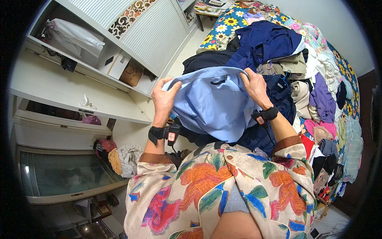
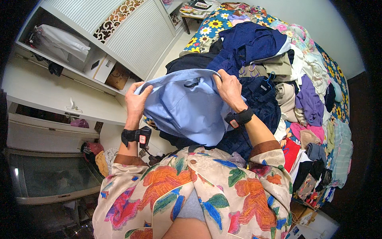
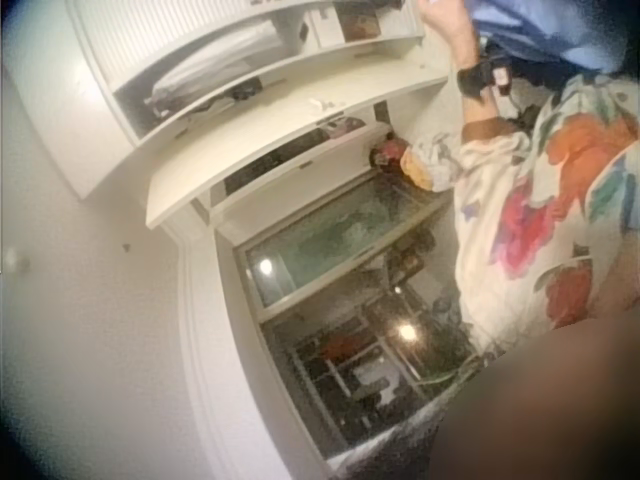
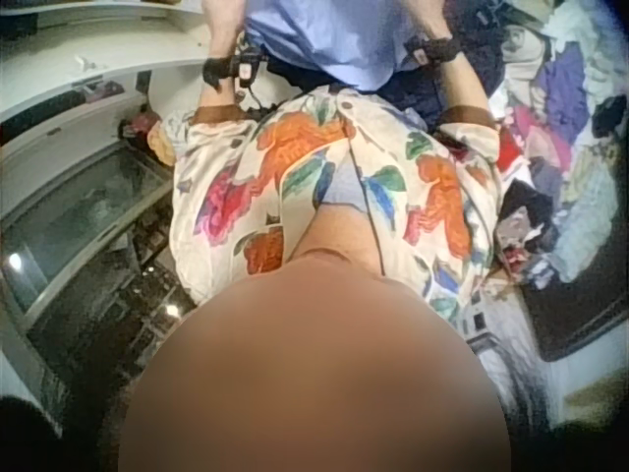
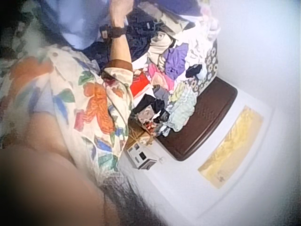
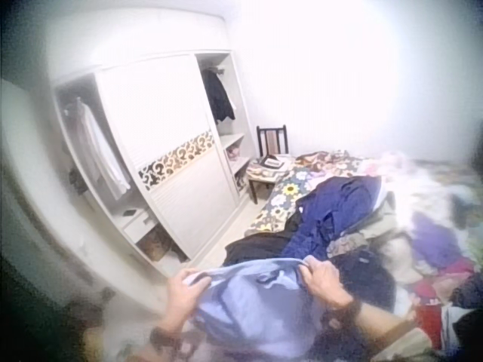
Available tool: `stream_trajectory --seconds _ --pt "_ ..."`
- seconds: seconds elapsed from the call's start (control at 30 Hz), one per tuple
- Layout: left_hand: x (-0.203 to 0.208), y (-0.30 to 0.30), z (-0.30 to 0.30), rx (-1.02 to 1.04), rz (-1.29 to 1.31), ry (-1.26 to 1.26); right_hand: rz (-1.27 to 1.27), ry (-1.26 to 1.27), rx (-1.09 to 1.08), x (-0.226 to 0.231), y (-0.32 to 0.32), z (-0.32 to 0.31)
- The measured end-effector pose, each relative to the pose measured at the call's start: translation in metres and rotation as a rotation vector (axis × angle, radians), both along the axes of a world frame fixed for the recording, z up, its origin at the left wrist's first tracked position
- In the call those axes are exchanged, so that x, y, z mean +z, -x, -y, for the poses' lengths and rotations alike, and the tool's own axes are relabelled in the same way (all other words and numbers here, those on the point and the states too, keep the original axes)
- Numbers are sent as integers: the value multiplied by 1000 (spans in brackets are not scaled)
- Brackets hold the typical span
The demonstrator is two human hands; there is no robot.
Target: The person folds a dark blue shirt, a light blue shirt, a purple towel, and dark pants on a bed. The person places the folded items into a closet.
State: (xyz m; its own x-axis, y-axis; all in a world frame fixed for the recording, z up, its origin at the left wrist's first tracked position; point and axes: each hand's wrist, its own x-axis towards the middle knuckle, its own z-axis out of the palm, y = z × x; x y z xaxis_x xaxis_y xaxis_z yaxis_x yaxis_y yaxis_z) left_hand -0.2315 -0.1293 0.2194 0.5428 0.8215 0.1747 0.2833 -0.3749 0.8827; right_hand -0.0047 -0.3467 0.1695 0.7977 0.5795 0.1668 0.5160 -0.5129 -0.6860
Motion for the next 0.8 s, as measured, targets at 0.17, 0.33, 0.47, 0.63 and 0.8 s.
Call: stream_trajectory --seconds 0.17,0.33,0.47,0.63,0.8 --pt "4 -13 13 126 -127 -371 -121 -56 9 0 0 -3" --pt "-11 -15 1 160 -16 -567 -215 -253 52 -10 -2 1" --pt "-25 -14 -2 161 54 -496 -584 -291 91 -20 6 1" --pt "-29 -14 9 73 -177 -129 -882 -472 68 -26 15 0" --pt "-35 -13 37 -142 -37 8 -1086 -662 77 -29 21 0"
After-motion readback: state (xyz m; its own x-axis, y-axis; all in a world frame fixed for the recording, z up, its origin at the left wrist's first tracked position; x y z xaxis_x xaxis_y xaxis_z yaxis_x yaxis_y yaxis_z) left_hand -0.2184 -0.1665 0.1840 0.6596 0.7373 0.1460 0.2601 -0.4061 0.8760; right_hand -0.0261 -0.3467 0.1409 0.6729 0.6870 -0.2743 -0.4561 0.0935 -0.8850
